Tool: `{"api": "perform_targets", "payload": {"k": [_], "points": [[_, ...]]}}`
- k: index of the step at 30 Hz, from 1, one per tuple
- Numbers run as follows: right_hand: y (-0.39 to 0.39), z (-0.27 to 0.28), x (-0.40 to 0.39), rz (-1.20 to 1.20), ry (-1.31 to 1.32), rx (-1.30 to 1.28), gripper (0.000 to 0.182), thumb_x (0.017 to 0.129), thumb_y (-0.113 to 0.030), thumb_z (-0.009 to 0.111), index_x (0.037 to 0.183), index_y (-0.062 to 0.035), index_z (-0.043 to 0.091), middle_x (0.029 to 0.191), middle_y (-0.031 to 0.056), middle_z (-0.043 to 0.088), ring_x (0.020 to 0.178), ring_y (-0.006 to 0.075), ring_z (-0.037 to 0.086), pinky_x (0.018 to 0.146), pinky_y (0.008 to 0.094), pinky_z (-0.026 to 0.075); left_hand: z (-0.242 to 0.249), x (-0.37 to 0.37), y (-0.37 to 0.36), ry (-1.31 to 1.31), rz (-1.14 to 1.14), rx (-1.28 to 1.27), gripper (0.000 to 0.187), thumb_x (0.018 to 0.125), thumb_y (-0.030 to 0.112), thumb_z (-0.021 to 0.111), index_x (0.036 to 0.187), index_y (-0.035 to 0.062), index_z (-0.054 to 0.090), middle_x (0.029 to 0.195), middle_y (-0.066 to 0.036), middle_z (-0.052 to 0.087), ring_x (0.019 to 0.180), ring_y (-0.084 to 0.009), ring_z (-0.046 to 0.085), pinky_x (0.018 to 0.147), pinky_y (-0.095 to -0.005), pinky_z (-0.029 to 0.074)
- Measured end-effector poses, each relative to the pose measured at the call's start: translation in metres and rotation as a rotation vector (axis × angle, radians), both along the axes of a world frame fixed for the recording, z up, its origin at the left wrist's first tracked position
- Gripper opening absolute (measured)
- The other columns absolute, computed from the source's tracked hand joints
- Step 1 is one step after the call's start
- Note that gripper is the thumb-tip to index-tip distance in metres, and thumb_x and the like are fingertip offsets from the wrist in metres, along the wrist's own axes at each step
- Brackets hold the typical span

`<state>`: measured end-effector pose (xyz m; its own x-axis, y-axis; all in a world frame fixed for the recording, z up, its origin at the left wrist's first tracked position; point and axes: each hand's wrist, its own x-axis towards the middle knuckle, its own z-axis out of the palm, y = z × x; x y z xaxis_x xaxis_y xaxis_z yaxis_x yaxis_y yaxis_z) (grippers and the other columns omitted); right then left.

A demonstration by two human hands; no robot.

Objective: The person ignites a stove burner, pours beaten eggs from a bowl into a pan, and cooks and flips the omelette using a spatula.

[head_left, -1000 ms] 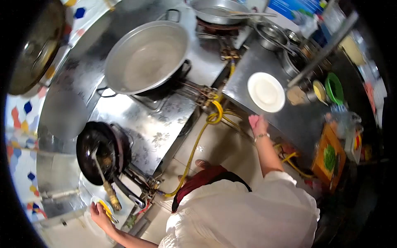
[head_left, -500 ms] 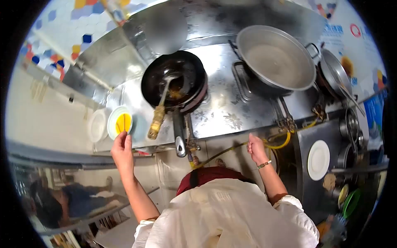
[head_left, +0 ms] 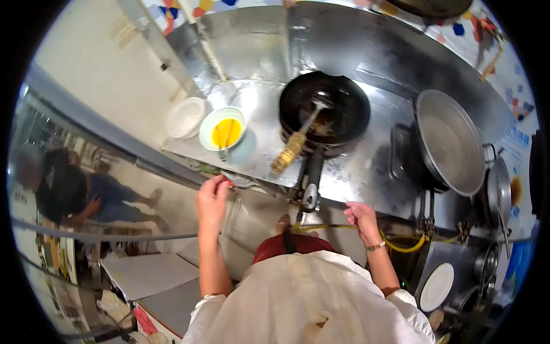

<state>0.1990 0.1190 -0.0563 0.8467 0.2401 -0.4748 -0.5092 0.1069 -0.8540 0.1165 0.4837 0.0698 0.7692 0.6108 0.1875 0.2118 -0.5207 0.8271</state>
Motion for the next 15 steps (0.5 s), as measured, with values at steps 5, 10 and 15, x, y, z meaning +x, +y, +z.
{"api": "perform_targets", "payload": {"k": [5,10,15], "points": [[0.011,-0.007,0.004,0.04,-0.099,-0.058,0.017,0.087,-0.016,0.059,0.076,-0.0025,0.056,0.057,0.0006,0.051,0.047,0.0067,0.044,0.042,0.0201,0.032,-0.022,-0.005,0.008,-0.125,-0.108,0.38,0.017,0.079,0.01,0.063,0.093,0.0,0.063,0.086,-0.017,0.064,0.077,-0.0287,0.062,0.07,-0.034,0.05],[0.022,-0.02,0.008,-0.037,-0.092,-0.021,0.035,0.091,-0.03,0.054,0.065,-0.0067,0.052,0.052,0.0004,0.049,0.035,0.0081,0.039,0.032,0.0215,0.031,-0.008,-0.005,0.008,-0.071,-0.065,0.258,0.022,0.079,0.011,0.063,0.096,-0.0039,0.061,0.087,-0.02,0.063,0.079,-0.0309,0.063,0.069,-0.0351,0.05],[0.025,-0.023,0.008,-0.046,-0.093,0.001,0.043,0.091,-0.036,0.054,0.057,-0.0099,0.048,0.045,-0.0003,0.044,0.03,0.0099,0.037,0.028,0.0223,0.028,-0.018,-0.008,0.002,-0.076,-0.087,0.237,0.024,0.08,0.012,0.063,0.097,-0.0045,0.061,0.087,-0.02,0.063,0.077,-0.031,0.063,0.067,-0.0347,0.05]]}}
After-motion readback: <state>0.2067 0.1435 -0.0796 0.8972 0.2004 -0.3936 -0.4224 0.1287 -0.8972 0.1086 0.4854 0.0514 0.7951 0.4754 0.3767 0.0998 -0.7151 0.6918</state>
